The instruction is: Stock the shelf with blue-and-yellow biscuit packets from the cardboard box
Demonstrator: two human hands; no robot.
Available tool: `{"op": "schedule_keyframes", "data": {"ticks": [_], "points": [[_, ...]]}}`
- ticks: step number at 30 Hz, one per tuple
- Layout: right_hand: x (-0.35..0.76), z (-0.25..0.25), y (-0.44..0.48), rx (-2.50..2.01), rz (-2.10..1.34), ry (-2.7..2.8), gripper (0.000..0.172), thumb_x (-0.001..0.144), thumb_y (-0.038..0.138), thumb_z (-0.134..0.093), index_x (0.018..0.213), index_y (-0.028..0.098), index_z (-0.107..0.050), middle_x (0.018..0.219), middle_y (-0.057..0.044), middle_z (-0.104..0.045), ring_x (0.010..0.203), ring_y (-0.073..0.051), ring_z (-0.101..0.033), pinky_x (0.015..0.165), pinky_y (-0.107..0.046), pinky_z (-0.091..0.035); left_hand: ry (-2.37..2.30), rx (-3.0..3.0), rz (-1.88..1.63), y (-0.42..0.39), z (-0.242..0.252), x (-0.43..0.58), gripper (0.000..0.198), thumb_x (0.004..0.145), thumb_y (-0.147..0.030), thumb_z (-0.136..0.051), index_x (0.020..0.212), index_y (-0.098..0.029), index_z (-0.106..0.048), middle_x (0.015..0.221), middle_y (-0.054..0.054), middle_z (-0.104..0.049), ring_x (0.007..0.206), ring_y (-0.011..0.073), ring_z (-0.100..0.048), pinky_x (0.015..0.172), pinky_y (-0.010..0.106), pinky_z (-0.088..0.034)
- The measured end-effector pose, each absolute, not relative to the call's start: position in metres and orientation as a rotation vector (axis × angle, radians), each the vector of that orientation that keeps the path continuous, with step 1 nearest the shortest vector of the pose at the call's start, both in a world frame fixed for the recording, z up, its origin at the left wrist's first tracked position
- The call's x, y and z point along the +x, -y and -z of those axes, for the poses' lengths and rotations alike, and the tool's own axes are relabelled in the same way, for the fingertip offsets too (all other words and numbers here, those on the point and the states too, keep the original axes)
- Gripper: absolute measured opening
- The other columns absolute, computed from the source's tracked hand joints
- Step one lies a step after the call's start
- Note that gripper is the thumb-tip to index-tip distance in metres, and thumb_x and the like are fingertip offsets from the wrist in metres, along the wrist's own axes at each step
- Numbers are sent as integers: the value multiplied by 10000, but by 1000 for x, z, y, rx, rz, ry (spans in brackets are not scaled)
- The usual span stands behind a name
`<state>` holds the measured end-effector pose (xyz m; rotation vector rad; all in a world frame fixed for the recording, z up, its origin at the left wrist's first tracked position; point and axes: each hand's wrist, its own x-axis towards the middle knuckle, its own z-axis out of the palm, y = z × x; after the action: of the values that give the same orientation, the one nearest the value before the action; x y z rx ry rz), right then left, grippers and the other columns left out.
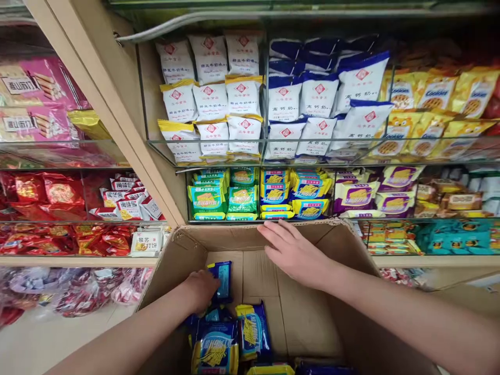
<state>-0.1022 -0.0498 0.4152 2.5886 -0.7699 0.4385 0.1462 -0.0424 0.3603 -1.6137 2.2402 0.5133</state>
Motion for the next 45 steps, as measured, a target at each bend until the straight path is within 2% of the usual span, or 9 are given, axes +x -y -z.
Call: {"op": "schedule_keyframes", "data": {"ticks": [4,9,15,19,23,31,36,39,45], "points": [[-102,-413,52,2577,-418,789,173,816,119,-411,777,110,-579,1310,-148,-357,1231,-291,-244,1006,-480,-242,-2349,-1587,-504,34,-370,137,302,603,0,-563,890,-77,-615,961,197,-594,950,342,-524,799,487,-375],[-102,-421,46,2739,-583,776,207,824,104,-377,870,102,-578,1232,-147,-447,1213,-269,-276,1013,-442,-241,-2550,-1554,-699,35,-397,137,425,612,-13,-480,972,-218,-574,1008,54,-600,942,220,-545,819,304,-407],[-97,-431,32,3301,-1478,1669,807,642,361,-655,1291,186,-209,1176,-131,-479,929,-198,-542,760,-343,-472,-2635,-1518,-2175,39,-450,104,460,648,-157,-633,1070,-247,-472,1071,13,-566,1040,181,-487,881,285,-396],[-96,-437,30,3411,-2063,1995,401,660,361,-635,964,134,-505,801,-33,-606,706,-142,-578,636,-278,-467,-2482,-1714,-2636,38,-464,75,379,636,-212,-681,994,-221,-557,1022,27,-612,941,173,-538,818,271,-426],[-106,-453,27,3270,-1806,1987,300,719,369,-570,926,155,-537,738,-12,-600,575,-116,-540,513,-248,-456,-2098,-1740,-2998,40,-467,68,264,722,-321,-596,936,-170,-624,914,59,-666,787,170,-585,740,289,-448],[-117,-463,23,2737,-1239,1044,370,766,45,-405,1083,207,-510,1073,-68,-549,1011,-188,-448,859,-362,-411,-1330,-1409,-3488,30,-485,59,472,784,-317,-510,1229,-256,-367,1148,55,-562,1011,214,-540,858,368,-415],[-121,-451,23,2800,-1492,1236,525,692,13,-396,1165,238,-421,1311,-68,-315,1219,-224,-252,977,-446,-299,-1712,-1616,-3467,29,-486,56,741,675,-75,-626,1259,-320,-241,1178,32,-539,1067,206,-506,870,332,-431],[-119,-449,27,2718,-1941,1663,412,778,166,-438,1180,243,-395,1283,-82,-358,1163,-209,-361,903,-383,-401,-2068,-1606,-3291,33,-480,58,765,650,-151,-669,1249,-310,-221,1144,43,-563,1066,233,-507,875,366,-434],[-107,-462,21,2865,-2580,1929,606,707,394,-590,1241,234,-352,1295,-76,-380,1177,-205,-358,915,-344,-388,-2918,-2008,-2258,22,-456,39,510,698,-235,-606,1140,-268,-354,1148,63,-572,1111,230,-471,963,377,-335]]}}
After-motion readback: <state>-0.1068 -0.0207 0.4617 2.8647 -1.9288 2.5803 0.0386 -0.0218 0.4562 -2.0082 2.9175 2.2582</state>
